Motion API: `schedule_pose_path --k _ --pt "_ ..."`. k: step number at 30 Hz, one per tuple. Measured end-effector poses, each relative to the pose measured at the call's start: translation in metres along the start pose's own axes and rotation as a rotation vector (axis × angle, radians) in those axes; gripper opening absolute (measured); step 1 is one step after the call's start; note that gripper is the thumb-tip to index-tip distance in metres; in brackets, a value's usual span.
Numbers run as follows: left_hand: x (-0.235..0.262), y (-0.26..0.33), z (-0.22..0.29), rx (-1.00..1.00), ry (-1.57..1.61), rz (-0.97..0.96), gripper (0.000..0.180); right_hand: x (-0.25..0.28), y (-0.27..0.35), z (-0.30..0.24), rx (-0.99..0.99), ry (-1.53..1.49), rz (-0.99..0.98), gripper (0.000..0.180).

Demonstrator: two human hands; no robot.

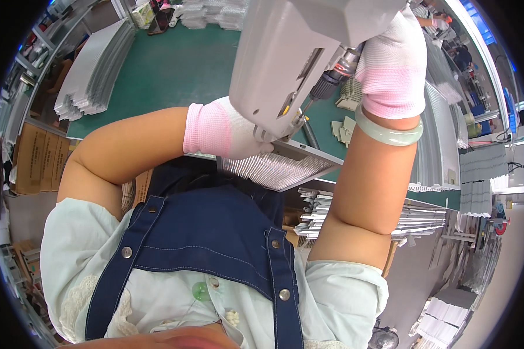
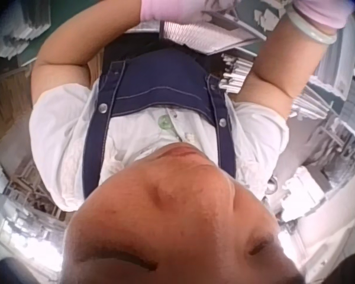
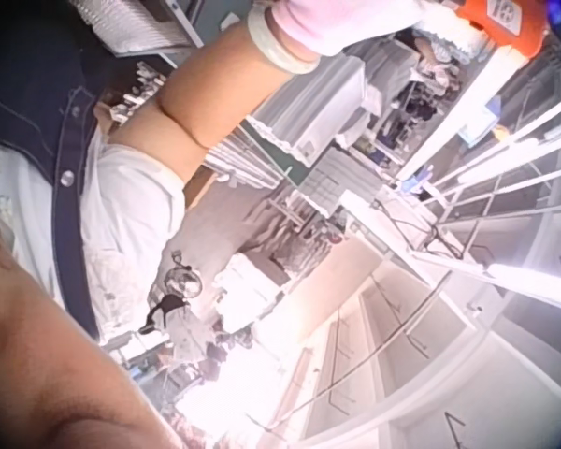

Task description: The person assembles air filters by placing a mesh sheet onto a plastic frame and securing it with white plastic strips. They use a yellow scraper to press the mesh into the frame and a hot glue gun to seal the edges. The completed units are stacked on the table.

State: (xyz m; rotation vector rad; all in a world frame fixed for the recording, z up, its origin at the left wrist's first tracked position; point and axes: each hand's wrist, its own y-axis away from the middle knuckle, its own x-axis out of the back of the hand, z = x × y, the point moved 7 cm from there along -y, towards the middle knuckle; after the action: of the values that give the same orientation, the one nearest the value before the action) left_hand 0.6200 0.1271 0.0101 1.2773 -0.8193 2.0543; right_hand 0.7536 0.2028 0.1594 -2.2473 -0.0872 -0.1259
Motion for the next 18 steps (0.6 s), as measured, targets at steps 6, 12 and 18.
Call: schedule_pose_path --k 6,12,18 --pt "-0.016 -0.008 -0.005 -0.073 -0.031 0.003 0.023 0.0 -0.012 -0.004 0.056 0.062 -0.013 0.025" --pt "-0.004 -0.009 0.011 -0.019 0.085 -0.202 0.023 0.008 0.004 -0.012 0.077 0.15 0.071 0.026" --pt "-0.004 -0.007 0.012 0.055 0.026 -0.283 0.023 0.004 0.023 -0.008 -0.033 0.074 0.192 0.027"
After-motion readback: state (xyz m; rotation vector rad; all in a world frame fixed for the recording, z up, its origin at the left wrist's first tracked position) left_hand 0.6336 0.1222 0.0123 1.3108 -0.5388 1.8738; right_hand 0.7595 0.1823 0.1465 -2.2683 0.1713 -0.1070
